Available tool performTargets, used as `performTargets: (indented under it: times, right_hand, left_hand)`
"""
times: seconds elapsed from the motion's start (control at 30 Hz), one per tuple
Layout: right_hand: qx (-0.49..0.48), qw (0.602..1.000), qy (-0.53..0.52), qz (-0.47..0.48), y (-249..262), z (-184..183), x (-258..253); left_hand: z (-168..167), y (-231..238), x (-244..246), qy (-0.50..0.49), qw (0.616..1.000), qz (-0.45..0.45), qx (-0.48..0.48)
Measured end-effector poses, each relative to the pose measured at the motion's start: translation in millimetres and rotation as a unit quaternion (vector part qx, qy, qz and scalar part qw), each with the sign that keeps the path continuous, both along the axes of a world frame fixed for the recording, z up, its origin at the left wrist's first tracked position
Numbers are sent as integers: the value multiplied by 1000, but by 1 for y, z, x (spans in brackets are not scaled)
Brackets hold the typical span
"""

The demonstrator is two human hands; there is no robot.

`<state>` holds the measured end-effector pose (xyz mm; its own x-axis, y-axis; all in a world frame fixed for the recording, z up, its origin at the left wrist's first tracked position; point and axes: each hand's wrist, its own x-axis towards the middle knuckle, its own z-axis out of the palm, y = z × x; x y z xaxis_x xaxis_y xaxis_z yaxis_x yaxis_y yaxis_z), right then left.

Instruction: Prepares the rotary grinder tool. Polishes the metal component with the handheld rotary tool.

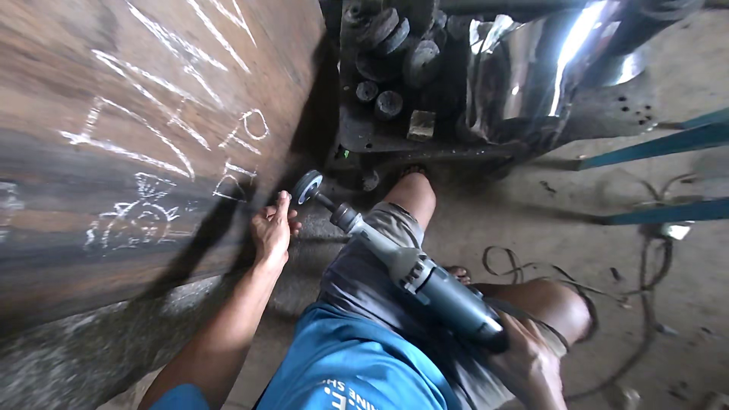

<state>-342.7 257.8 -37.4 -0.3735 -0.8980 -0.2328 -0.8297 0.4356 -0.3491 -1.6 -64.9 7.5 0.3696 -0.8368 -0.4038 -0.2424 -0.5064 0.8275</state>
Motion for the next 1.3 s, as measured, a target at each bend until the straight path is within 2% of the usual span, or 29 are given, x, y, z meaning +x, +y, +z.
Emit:
performTargets:
  times: [1.3]
  right_hand:
    - [15, 1000, -8, -11, -1, 2, -1]
  left_hand:
    - [-5, 6, -4, -10, 1000, -1, -21]
